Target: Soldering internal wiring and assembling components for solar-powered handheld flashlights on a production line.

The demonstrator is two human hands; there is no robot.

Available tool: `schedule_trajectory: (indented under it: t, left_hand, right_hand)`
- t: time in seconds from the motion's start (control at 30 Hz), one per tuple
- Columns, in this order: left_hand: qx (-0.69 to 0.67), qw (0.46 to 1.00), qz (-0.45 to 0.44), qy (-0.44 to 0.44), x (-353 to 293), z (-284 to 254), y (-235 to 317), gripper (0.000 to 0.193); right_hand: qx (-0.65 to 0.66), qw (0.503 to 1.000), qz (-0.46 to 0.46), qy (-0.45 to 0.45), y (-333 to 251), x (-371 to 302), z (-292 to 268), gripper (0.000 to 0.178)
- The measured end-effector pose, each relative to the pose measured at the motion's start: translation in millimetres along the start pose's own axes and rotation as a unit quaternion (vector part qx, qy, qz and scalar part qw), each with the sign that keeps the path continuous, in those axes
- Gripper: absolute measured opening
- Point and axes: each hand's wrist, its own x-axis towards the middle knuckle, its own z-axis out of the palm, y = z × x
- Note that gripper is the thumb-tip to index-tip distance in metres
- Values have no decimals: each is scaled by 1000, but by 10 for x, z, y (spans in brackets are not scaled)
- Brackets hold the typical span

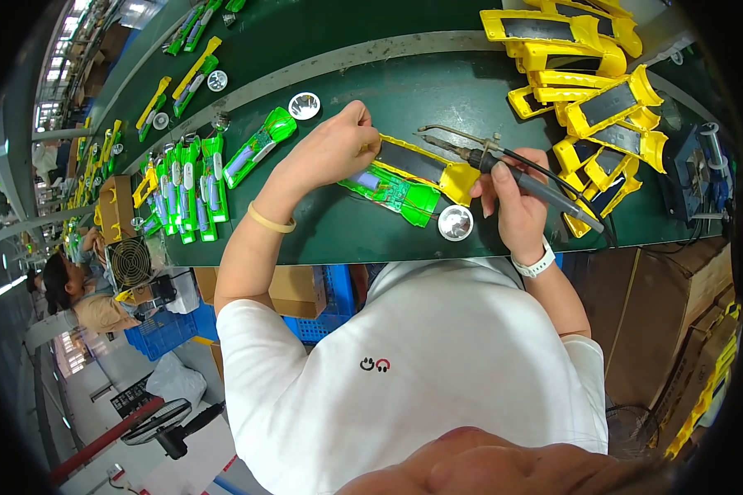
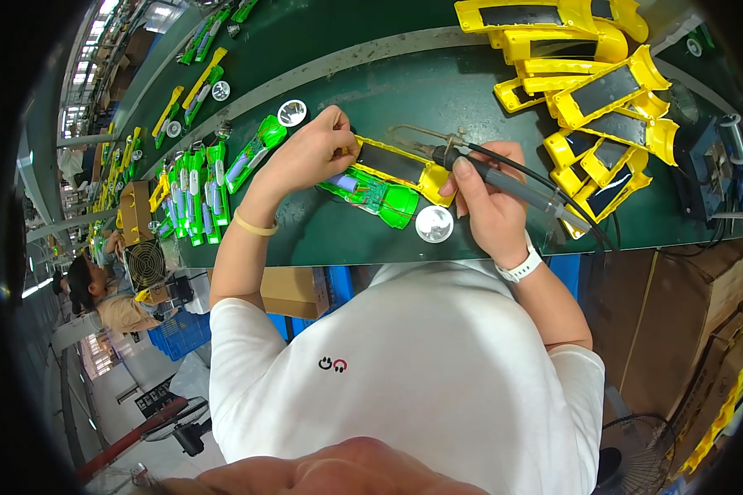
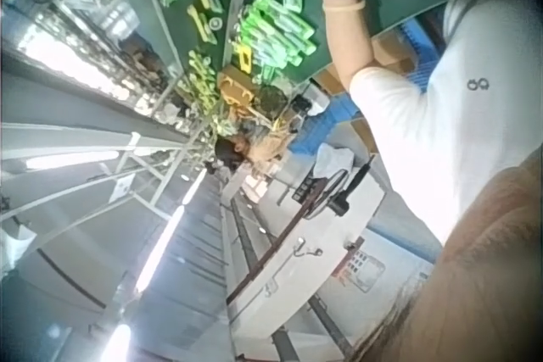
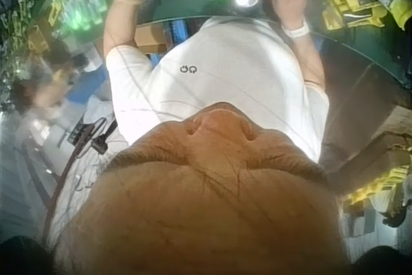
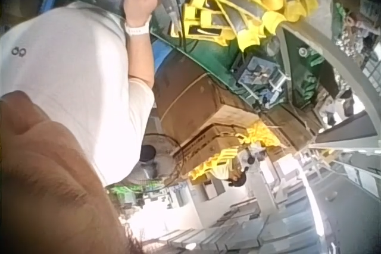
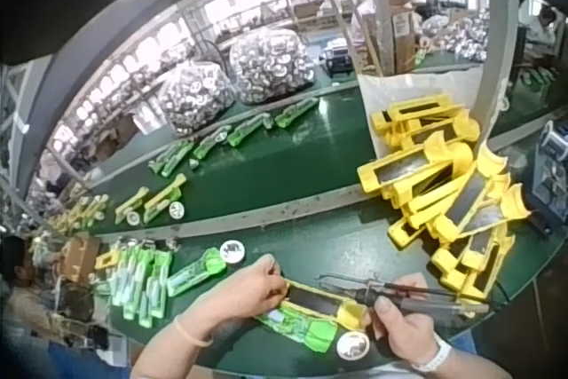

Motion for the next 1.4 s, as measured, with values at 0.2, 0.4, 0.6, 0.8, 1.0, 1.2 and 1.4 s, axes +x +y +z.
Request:
schedule_trajectory:
  t: [0.2,0.4,0.6,0.8,1.0,1.2,1.4]
  left_hand:
    - [10,1000,-9,1,12,22,61,5]
    - [35,999,34,7,16,20,-3,6]
    - [108,980,96,136,94,-41,110,18]
    - [48,968,184,164,1,-58,57,19]
    - [-25,989,135,55,-499,166,117,47]
    - [-69,971,21,227,-126,320,-270,52]
    - [-19,936,-126,329,1500,-322,-1067,57]
  right_hand:
    - [30,998,-17,57,-218,-112,-196,25]
    - [0,992,-67,106,-332,-329,-521,24]
    - [7,988,-87,127,-302,-244,-699,21]
    - [11,978,-143,150,-373,-276,-896,23]
    - [9,973,-132,187,-385,-177,-881,27]
    - [49,962,-173,203,-460,-31,-920,26]
    - [75,945,-228,223,-565,-7,-943,24]
